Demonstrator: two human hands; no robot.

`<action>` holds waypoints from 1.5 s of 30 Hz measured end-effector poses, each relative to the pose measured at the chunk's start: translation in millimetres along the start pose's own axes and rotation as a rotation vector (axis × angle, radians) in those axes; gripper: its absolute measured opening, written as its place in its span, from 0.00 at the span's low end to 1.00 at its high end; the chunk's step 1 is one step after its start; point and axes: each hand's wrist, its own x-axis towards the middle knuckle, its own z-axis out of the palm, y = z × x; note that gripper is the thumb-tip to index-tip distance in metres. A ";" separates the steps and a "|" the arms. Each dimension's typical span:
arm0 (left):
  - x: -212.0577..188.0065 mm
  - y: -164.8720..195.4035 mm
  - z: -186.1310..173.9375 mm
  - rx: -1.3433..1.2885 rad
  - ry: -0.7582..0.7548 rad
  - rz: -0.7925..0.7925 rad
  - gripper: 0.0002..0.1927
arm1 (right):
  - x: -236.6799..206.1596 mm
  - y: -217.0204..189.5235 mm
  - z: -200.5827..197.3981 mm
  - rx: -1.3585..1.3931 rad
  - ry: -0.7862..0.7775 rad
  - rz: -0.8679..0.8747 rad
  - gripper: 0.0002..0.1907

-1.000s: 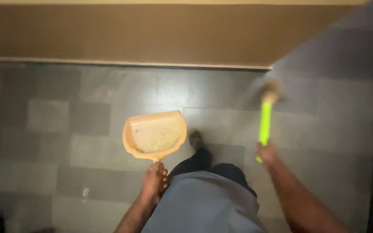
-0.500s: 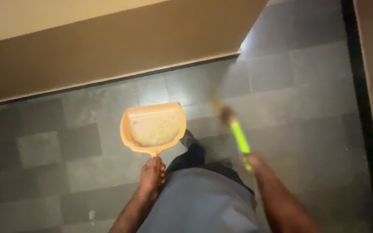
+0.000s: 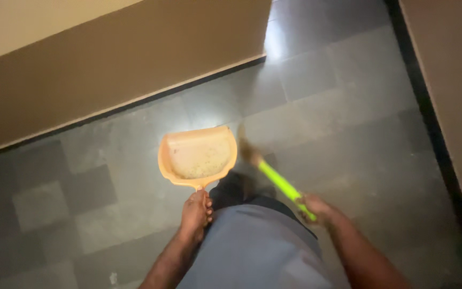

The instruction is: The person sweeps debris on a tiled floor using a small brush, holding an orange dustpan in the other hand and brushing dirt into it while moving between tables and along the walls. The dustpan gradually collects swept debris as they work across different spots on the floor.

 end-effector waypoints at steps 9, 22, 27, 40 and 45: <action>-2.0 -29.5 50.0 0.076 -0.054 -0.023 0.17 | -10.0 28.8 -62.7 0.212 0.301 -0.062 0.12; -2.7 5.1 140.2 0.238 -0.227 0.013 0.16 | -38.4 138.5 -65.4 0.431 0.390 -0.180 0.19; 12.3 23.6 183.4 0.303 -0.322 0.040 0.17 | -39.8 139.1 -65.5 0.353 0.328 0.193 0.15; 31.3 128.7 322.4 0.726 -0.409 0.051 0.18 | -36.3 -60.6 -128.8 0.341 0.413 -0.144 0.23; 52.0 158.9 366.7 0.859 -0.495 0.022 0.18 | -47.7 6.8 -103.5 0.459 0.643 -0.160 0.35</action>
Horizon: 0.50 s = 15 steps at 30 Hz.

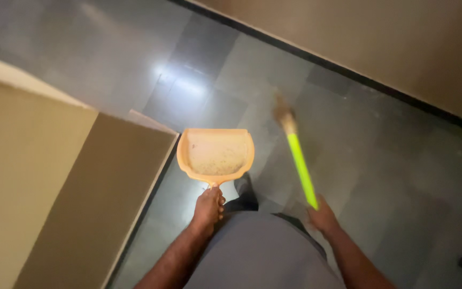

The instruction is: The person sweeps debris on a tiled floor using a small brush, holding an orange dustpan in the other hand and brushing dirt into it while moving between tables and along the walls. The dustpan gradually collects swept debris as they work across different spots on the floor.

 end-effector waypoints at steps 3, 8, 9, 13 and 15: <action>19.8 17.2 1.2 0.009 -0.056 0.017 0.18 | -28.3 70.6 -9.5 0.038 0.064 0.103 0.40; 40.1 29.6 3.0 0.090 -0.104 0.030 0.19 | -39.6 112.9 -7.1 0.215 0.023 0.429 0.17; 43.0 31.3 4.2 0.105 -0.105 0.025 0.19 | -34.2 106.5 -5.1 0.138 -0.008 0.452 0.20; 51.7 31.8 8.8 0.166 -0.117 0.022 0.19 | -2.9 56.5 6.6 -0.097 -0.146 0.342 0.32; 53.6 30.9 12.3 0.196 -0.128 0.027 0.19 | 12.0 24.0 14.2 -0.148 -0.189 0.226 0.25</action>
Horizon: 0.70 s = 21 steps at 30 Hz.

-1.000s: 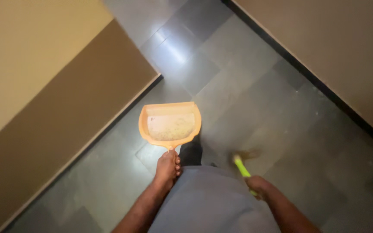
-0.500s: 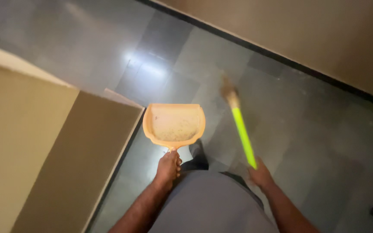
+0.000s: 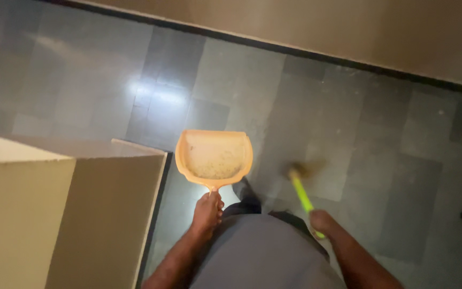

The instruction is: The person sweeps debris on a tiled floor using a small brush, holding an orange dustpan in the other hand and brushing dirt into it while moving between tables and along the walls. The dustpan gradually collects swept debris as they work across different spots on the floor.

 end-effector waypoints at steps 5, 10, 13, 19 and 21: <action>9.6 8.8 18.9 0.046 -0.050 -0.061 0.18 | 9.9 -56.7 -19.3 0.228 0.081 -0.091 0.26; 23.8 29.7 51.7 0.125 -0.125 -0.043 0.18 | 5.4 2.4 -45.8 0.005 0.532 -0.159 0.43; 32.9 41.8 73.6 0.145 -0.154 -0.004 0.20 | -1.3 66.4 -58.5 0.120 0.619 -0.038 0.44; 41.4 55.3 125.3 0.129 -0.134 0.041 0.21 | -1.1 142.2 -106.7 0.279 0.373 0.093 0.20; 37.3 55.6 149.8 0.092 -0.126 0.039 0.21 | 15.2 141.4 -130.0 0.348 0.279 0.156 0.25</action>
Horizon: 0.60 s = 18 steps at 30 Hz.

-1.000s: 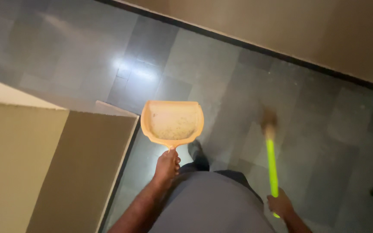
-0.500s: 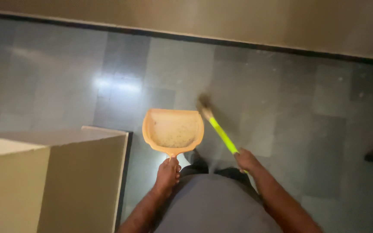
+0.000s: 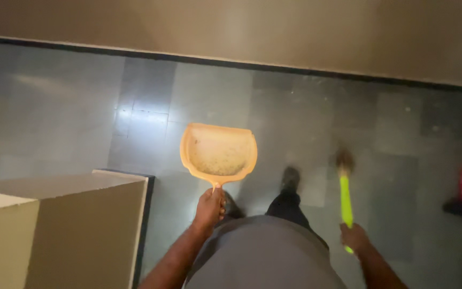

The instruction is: The person sweeps debris on a tiled floor using a small brush, holding an orange dustpan in the other hand and brushing dirt into it while moving between tables and along the walls. The dustpan gradually collects swept debris as they work across different spots on the floor.

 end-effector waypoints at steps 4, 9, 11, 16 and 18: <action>-10.7 -1.5 57.6 -0.022 0.052 0.002 0.17 | 38.0 -45.2 -8.7 -0.620 -0.195 -0.291 0.16; -11.6 -0.1 112.0 0.001 0.063 -0.060 0.19 | 63.0 -93.8 -42.6 -0.124 -0.231 -0.251 0.20; -13.0 -1.2 123.8 -0.018 0.090 -0.088 0.18 | 69.8 -100.1 -59.7 -0.115 -0.176 -0.301 0.21; -14.3 1.0 147.0 -0.035 0.164 -0.082 0.17 | 93.4 -59.9 -122.8 -0.218 0.156 -0.485 0.27; -13.5 -0.6 152.4 -0.060 0.195 -0.081 0.18 | 104.3 -39.0 -155.7 -0.251 0.237 -0.522 0.31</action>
